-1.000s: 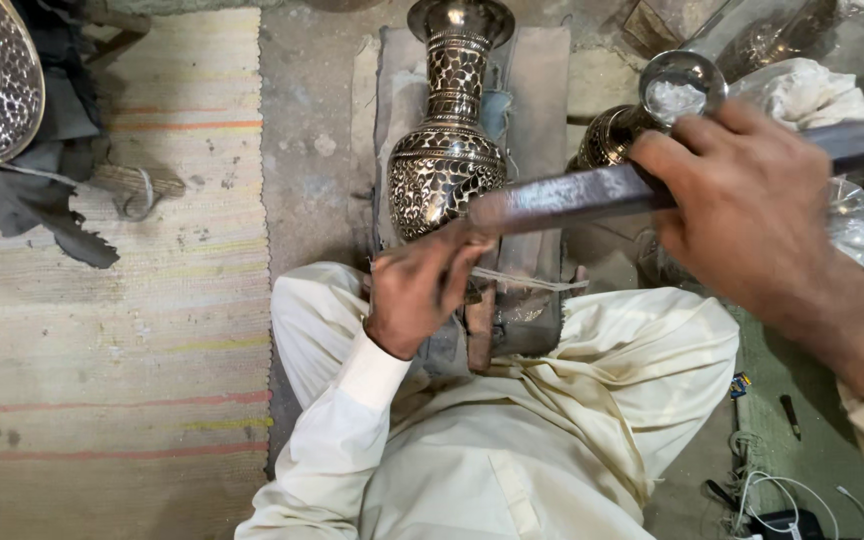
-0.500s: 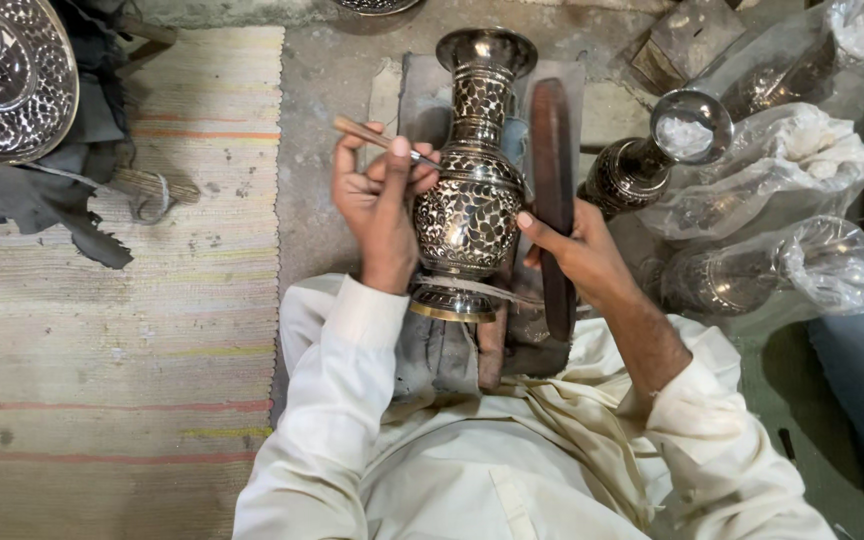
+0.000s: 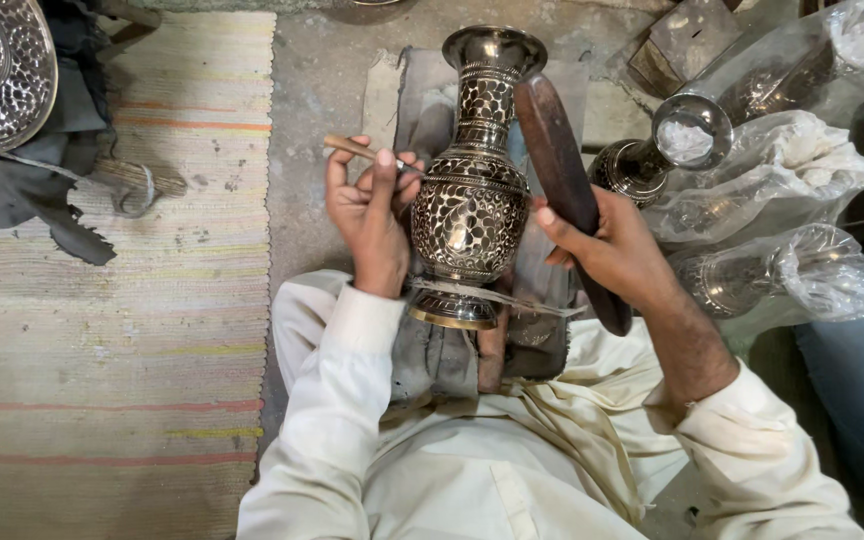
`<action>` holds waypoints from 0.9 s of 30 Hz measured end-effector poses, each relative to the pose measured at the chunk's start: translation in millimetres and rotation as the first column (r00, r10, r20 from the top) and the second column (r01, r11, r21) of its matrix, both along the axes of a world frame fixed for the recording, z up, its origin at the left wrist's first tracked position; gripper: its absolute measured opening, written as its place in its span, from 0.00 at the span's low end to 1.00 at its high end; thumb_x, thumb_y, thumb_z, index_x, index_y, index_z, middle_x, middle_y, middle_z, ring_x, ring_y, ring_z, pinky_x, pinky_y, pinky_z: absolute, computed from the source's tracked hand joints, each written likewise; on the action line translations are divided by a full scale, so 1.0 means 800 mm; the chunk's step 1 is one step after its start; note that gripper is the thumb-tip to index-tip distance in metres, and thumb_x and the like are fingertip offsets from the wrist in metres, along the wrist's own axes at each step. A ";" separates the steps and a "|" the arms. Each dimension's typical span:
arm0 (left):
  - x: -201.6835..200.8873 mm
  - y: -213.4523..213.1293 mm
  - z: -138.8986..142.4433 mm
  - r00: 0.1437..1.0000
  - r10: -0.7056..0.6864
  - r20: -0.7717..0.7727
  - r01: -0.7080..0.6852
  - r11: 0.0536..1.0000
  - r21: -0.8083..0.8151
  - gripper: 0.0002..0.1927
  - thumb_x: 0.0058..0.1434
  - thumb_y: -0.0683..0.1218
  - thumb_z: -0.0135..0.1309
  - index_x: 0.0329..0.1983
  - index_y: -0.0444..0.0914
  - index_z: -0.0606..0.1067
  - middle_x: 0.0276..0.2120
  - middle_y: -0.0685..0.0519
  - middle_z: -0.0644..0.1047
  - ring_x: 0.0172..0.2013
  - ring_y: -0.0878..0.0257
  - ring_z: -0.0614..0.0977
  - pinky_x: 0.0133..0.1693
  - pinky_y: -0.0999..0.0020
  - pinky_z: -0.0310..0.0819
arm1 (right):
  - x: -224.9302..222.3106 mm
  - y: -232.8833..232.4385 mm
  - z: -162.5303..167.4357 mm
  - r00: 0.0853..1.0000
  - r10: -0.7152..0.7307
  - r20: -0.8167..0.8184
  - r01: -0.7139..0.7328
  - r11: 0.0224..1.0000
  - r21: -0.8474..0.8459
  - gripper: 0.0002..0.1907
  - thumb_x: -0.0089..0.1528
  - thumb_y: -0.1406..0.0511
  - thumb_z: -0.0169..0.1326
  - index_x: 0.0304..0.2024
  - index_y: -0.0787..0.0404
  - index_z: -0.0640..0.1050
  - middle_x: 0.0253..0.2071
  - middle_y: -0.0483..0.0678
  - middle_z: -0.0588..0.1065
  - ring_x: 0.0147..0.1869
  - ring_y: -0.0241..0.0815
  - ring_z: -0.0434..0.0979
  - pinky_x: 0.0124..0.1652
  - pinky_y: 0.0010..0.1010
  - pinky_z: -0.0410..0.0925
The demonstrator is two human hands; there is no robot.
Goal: The person sits on the floor and uses a hammer and chisel to emboss a decorative pattern on a metal vase. They repeatedly strike the chisel against the vase surface to create a textured design.
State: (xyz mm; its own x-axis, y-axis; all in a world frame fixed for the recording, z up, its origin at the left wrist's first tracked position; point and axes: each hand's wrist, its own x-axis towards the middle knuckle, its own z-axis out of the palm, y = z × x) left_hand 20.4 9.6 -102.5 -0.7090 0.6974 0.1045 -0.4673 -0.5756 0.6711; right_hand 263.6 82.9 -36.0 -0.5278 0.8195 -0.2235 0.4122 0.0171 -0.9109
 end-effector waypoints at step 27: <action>0.060 -0.095 0.045 0.358 -0.056 -0.932 -0.259 0.953 -0.157 0.11 0.67 0.40 0.62 0.49 0.34 0.74 0.31 0.48 0.82 0.26 0.62 0.84 0.29 0.68 0.75 | 0.009 -0.033 0.195 0.816 -0.188 0.546 -0.570 -0.109 0.814 0.17 0.52 0.68 0.67 0.45 0.57 0.83 0.36 0.42 0.78 0.40 0.40 0.72 0.43 0.33 0.67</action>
